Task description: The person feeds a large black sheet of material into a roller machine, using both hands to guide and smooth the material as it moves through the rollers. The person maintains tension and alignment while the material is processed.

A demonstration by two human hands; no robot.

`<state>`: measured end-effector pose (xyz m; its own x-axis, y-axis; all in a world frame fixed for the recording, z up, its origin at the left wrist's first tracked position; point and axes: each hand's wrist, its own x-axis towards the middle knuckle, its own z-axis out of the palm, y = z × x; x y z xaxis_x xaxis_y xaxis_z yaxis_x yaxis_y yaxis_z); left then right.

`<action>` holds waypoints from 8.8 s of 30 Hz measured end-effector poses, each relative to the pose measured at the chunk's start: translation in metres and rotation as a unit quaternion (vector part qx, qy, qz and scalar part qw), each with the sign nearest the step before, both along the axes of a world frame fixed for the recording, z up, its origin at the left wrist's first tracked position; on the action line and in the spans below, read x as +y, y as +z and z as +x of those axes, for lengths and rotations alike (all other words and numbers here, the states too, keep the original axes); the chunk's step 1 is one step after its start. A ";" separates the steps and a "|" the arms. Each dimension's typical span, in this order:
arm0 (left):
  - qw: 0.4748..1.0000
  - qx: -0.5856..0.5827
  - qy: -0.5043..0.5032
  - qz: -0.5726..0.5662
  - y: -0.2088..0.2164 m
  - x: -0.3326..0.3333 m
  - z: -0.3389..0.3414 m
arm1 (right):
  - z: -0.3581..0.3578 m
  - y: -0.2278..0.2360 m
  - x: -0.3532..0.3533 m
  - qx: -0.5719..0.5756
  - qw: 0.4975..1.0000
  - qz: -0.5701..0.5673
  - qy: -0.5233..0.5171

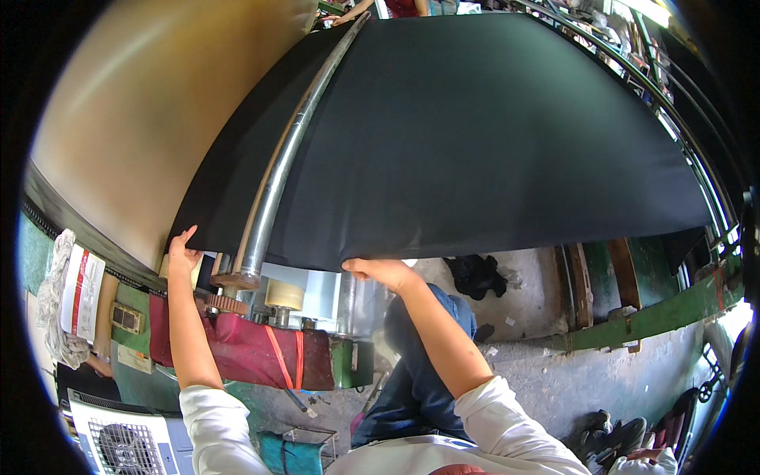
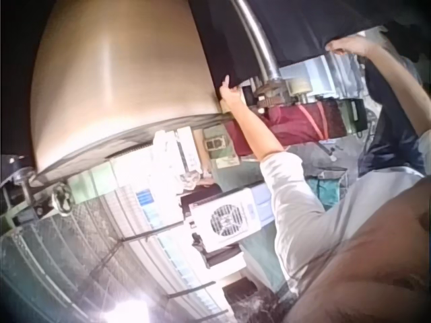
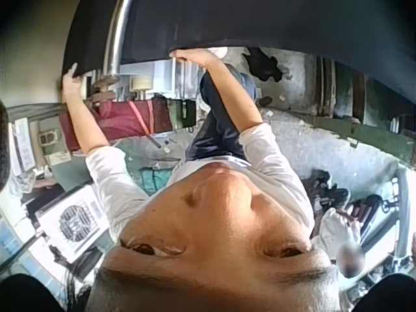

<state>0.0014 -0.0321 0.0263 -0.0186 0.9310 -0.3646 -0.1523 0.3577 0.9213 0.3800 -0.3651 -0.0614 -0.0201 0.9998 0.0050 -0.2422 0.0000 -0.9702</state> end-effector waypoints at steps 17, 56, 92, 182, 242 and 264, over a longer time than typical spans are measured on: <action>0.990 0.039 0.138 -0.010 -0.002 0.008 -0.004 | 0.003 -0.004 0.001 0.052 0.994 0.028 -0.092; 0.260 0.881 -0.198 0.342 0.033 -0.077 0.068 | -0.017 0.002 0.021 0.287 0.889 0.064 -0.351; 0.273 0.899 -0.170 0.297 0.034 -0.070 0.064 | -0.006 -0.004 0.026 0.269 0.891 0.015 -0.365; 0.231 0.920 -0.205 0.240 0.022 -0.022 0.017 | -0.008 -0.012 0.028 0.318 0.870 0.035 -0.376; 0.242 0.924 -0.194 0.223 0.025 -0.036 0.024 | -0.028 -0.018 0.032 0.125 0.959 0.036 -0.253; 0.226 0.924 -0.199 0.234 0.027 -0.039 0.037 | -0.026 -0.008 0.031 0.228 0.891 0.088 -0.383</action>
<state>0.0382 -0.0716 0.0536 0.3835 0.9213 0.0646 0.6067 -0.1986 -0.7697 0.3537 -0.3339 -0.0690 0.7116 0.7026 -0.0037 -0.4743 0.4764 -0.7403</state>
